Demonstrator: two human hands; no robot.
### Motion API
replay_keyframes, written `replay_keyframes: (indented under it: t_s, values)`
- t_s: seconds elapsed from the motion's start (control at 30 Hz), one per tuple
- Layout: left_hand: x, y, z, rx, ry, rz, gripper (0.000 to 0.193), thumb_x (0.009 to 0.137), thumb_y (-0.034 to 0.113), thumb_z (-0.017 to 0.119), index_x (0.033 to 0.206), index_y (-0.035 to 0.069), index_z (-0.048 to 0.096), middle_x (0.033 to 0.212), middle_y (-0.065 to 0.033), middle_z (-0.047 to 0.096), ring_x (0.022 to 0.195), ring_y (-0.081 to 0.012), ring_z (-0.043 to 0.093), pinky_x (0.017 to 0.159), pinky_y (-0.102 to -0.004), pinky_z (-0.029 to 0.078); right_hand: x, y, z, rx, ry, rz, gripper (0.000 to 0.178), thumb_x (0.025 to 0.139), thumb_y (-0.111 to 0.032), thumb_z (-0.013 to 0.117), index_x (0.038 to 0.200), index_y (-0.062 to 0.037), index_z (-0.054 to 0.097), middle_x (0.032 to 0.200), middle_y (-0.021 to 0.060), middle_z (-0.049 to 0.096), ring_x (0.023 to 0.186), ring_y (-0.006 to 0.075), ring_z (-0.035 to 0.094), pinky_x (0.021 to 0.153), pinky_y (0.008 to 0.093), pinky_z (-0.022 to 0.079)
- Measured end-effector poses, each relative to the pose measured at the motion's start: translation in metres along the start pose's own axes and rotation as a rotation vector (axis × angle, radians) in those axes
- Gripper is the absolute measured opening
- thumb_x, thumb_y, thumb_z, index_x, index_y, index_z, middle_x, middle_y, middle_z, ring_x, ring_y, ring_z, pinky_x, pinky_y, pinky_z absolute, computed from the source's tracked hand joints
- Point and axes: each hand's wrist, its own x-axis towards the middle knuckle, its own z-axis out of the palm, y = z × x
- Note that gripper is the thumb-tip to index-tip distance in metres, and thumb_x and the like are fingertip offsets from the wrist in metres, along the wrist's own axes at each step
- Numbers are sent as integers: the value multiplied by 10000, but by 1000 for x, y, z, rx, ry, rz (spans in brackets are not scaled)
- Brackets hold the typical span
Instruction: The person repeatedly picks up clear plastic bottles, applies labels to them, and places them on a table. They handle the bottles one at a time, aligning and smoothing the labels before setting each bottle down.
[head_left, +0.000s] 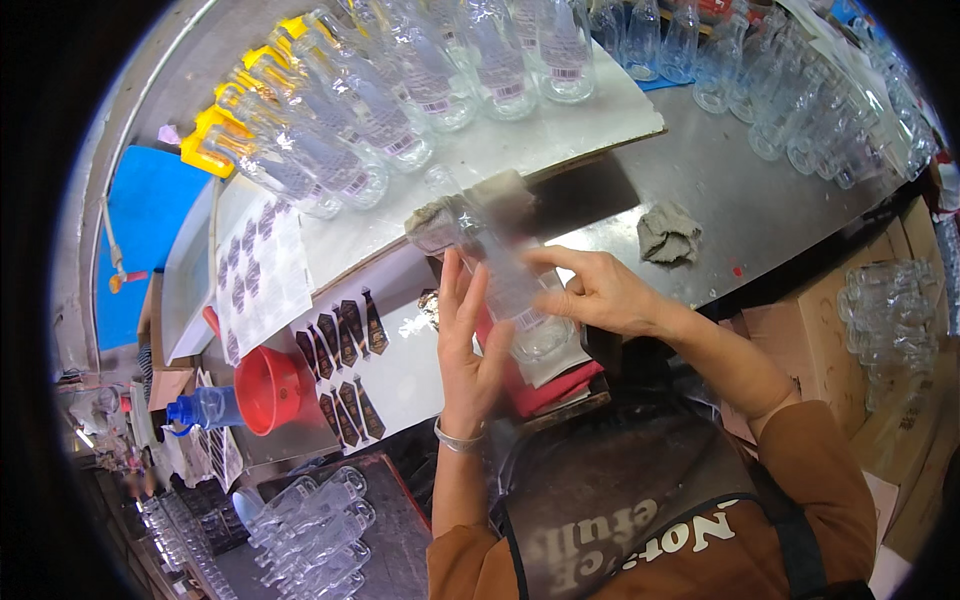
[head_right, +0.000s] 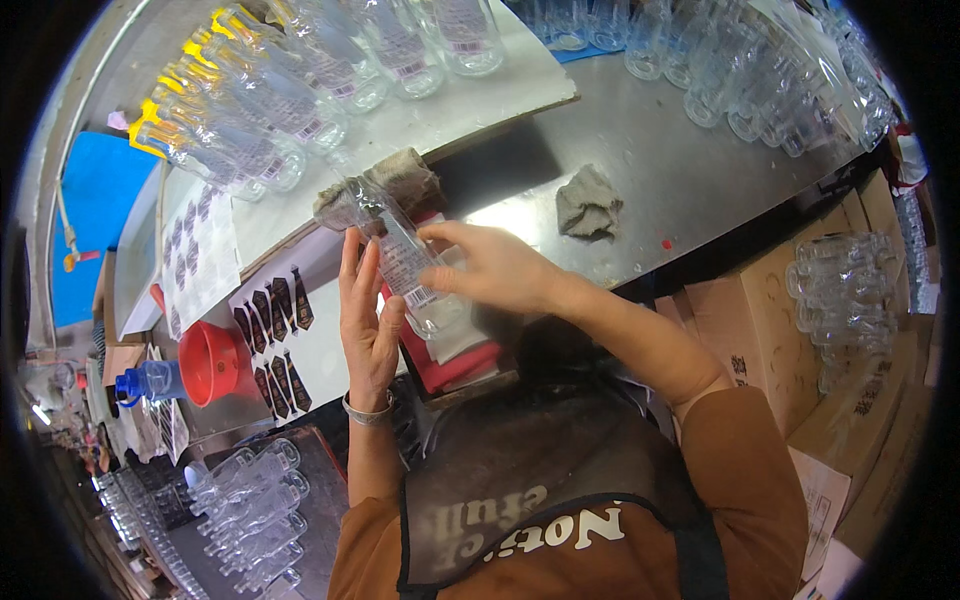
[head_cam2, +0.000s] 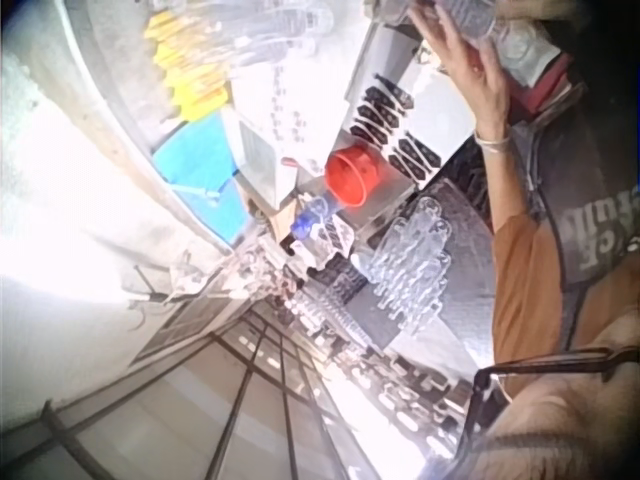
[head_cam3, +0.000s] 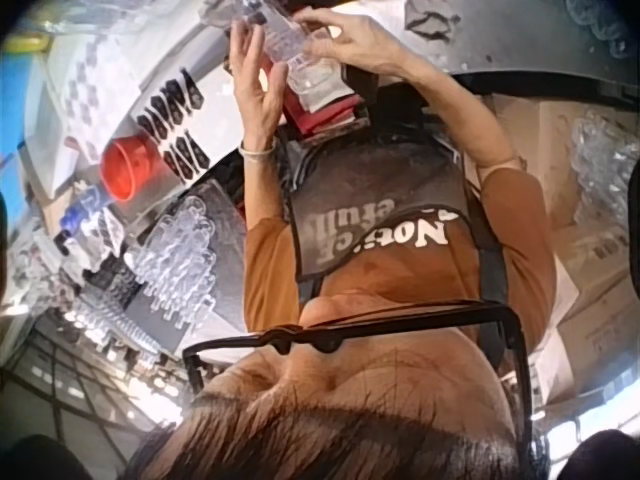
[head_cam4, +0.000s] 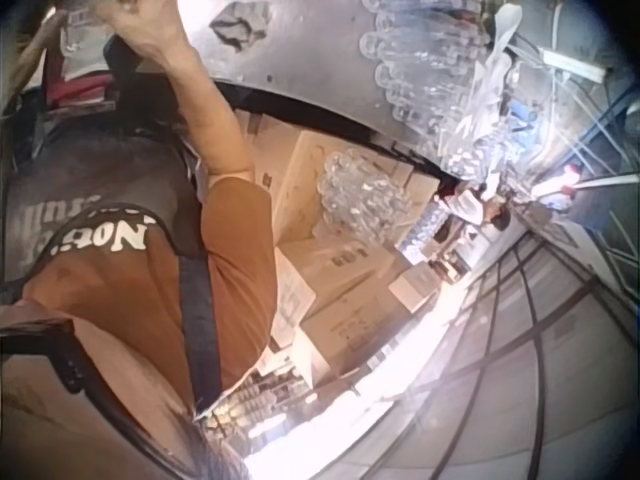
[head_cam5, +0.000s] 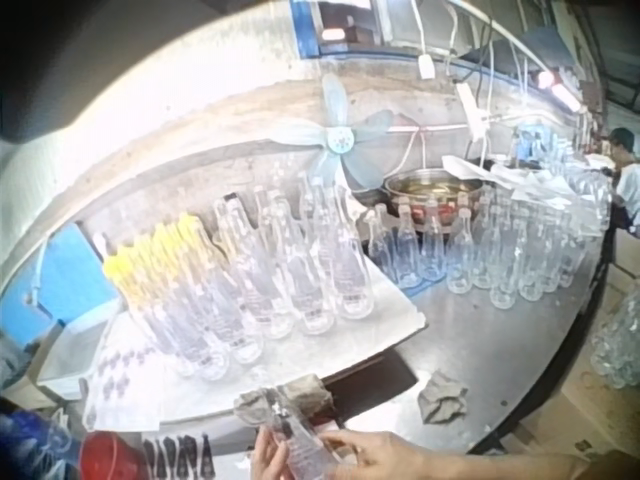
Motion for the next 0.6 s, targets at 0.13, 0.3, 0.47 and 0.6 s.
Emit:
replay_keyframes:
  t_s: [0.13,0.3,0.47,0.6]
  values:
    - [-1,-1,2,57,-5,11,582,939,190,675,1479,84,488,1631,-185,245,1496,-326,273,1189,-439,278,-1,-7,-2,42,-34,72,595,898,-284,715,1359,40,524,1185,175,664,917,196,596,813,327,463]
    - [1,2,3,75,-4,9,584,936,186,678,1477,76,489,1628,-185,250,1496,-327,273,1192,-440,266,-2,-8,-3,-11,-31,38,598,897,-321,703,1344,38,535,1190,204,663,1084,270,648,944,360,485]
    - [3,5,4,89,5,5,609,856,-16,678,1441,54,522,1620,-219,242,1480,-362,303,1185,-452,297,-1,-4,-3,-14,-18,21,566,881,-209,732,1360,20,535,1163,147,685,641,76,517,578,274,430]
    - [4,5,3,108,12,11,614,861,-10,680,1449,66,517,1616,-222,253,1469,-367,324,1176,-449,307,1,-4,-3,3,-19,20,564,878,-200,742,1359,15,540,1166,134,687,559,37,489,512,252,420]
